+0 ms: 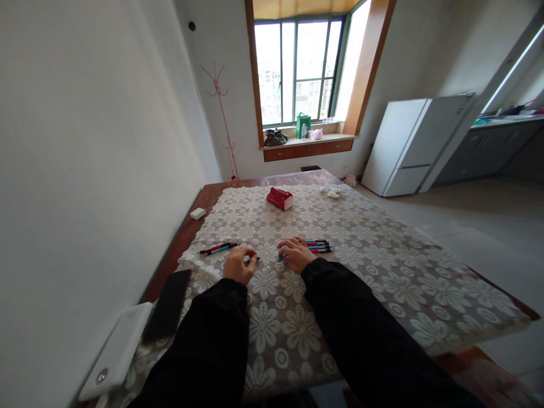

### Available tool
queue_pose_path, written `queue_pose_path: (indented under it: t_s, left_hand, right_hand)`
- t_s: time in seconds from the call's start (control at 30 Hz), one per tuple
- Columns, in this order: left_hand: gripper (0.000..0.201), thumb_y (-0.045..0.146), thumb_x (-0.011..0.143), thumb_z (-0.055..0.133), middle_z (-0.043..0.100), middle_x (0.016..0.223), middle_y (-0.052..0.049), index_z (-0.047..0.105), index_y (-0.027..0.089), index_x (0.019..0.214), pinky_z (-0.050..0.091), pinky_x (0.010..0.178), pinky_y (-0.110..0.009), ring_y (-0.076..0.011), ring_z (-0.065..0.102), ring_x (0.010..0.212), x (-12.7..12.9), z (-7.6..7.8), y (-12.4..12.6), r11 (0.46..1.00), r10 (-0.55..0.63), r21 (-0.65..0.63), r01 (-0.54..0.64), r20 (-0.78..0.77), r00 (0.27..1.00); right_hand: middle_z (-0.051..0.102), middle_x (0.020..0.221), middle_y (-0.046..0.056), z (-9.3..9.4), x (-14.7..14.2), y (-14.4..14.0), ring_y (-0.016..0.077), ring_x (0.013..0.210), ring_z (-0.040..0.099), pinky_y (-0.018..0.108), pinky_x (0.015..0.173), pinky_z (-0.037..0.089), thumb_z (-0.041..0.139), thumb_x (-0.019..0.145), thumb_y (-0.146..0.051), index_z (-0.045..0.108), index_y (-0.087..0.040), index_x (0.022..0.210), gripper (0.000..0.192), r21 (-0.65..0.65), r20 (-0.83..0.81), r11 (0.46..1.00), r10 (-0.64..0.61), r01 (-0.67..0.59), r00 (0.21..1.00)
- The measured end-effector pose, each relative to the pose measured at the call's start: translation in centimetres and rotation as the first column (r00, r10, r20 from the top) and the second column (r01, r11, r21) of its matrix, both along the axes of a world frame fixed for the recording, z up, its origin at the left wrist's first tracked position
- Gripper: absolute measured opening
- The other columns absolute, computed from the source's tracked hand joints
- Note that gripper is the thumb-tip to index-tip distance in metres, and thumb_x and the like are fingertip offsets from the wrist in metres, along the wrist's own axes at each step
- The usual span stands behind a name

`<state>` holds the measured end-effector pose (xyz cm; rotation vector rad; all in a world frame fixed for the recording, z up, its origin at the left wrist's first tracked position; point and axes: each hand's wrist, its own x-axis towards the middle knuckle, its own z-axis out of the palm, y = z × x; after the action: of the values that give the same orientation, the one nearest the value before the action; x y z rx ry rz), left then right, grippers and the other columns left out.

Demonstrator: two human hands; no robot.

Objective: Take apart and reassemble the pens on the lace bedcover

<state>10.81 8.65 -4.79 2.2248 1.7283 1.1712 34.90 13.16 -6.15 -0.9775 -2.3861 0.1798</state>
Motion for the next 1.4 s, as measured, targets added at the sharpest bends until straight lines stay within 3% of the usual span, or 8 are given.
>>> queue_pose_path:
  t_s: [0.13,0.27,0.7,0.93,1.23,1.4]
  left_hand:
    - [0.007,0.021,0.076,0.058,0.068,0.083,-0.002,0.064,0.022,0.079,0.046,0.083,-0.035,-0.0214,0.060,0.087,-0.1,0.0,0.0,1.000,-0.012,-0.009,0.012,0.000,1.000]
    - [0.006,0.021,0.075,0.059,0.068,0.082,-0.002,0.064,0.023,0.077,0.046,0.084,-0.035,-0.0217,0.060,0.088,-0.1,-0.2,0.1,1.000,-0.015,-0.017,0.014,-0.011,1.000]
    - [0.007,0.019,0.073,0.059,0.067,0.079,-0.002,0.064,0.023,0.076,0.047,0.079,-0.033,-0.0211,0.059,0.085,0.1,0.0,0.0,0.997,-0.058,-0.045,0.055,-0.058,0.997]
    - [0.006,0.019,0.075,0.058,0.066,0.080,-0.002,0.062,0.022,0.076,0.046,0.081,-0.034,-0.0213,0.060,0.085,0.1,0.2,-0.2,1.000,-0.019,-0.009,0.019,-0.034,0.999]
    - [0.006,0.018,0.076,0.060,0.067,0.081,-0.002,0.065,0.022,0.078,0.046,0.081,-0.034,-0.0207,0.059,0.085,0.5,0.3,-0.3,0.995,-0.094,-0.026,0.093,-0.061,0.994]
    - [0.009,0.023,0.083,0.058,0.069,0.084,-0.003,0.067,0.023,0.082,0.047,0.081,-0.033,-0.0204,0.060,0.087,0.9,0.6,-0.6,0.972,-0.227,-0.072,0.222,-0.080,0.971]
  right_hand:
    - [0.066,0.097,0.004,0.4,-0.5,-0.2,0.0197,0.099,0.055,0.039,0.099,0.029,0.053,0.084,-0.009,0.060,-0.022,0.093,0.017,0.025,-0.089,0.999,-0.033,0.035,0.995]
    - [0.066,0.095,0.004,0.5,-0.3,0.0,0.0200,0.094,0.056,0.035,0.089,0.035,0.051,0.087,-0.011,0.059,-0.021,0.097,0.016,0.024,-0.107,0.997,-0.075,0.078,0.991]
    - [0.064,0.094,0.005,0.8,-0.8,-0.6,0.0194,0.092,0.055,0.031,0.083,0.039,0.050,0.090,-0.014,0.060,-0.020,0.097,0.014,0.051,-0.057,0.999,0.000,0.003,0.998]
    - [0.064,0.095,0.005,0.8,-0.7,-0.6,0.0203,0.092,0.056,0.032,0.083,0.038,0.051,0.087,-0.013,0.059,-0.020,0.096,0.014,0.052,-0.069,0.993,-0.100,0.103,0.993]
    - [0.065,0.094,0.005,0.5,-1.4,-0.9,0.0197,0.091,0.057,0.032,0.084,0.041,0.050,0.089,-0.016,0.060,-0.019,0.097,0.013,0.053,-0.047,0.998,0.028,-0.026,0.999]
    - [0.065,0.096,0.005,0.1,-1.6,-1.0,0.0168,0.086,0.060,0.026,0.077,0.044,0.048,0.093,-0.019,0.061,-0.021,0.104,0.017,0.014,-0.023,0.987,0.160,-0.160,0.987]
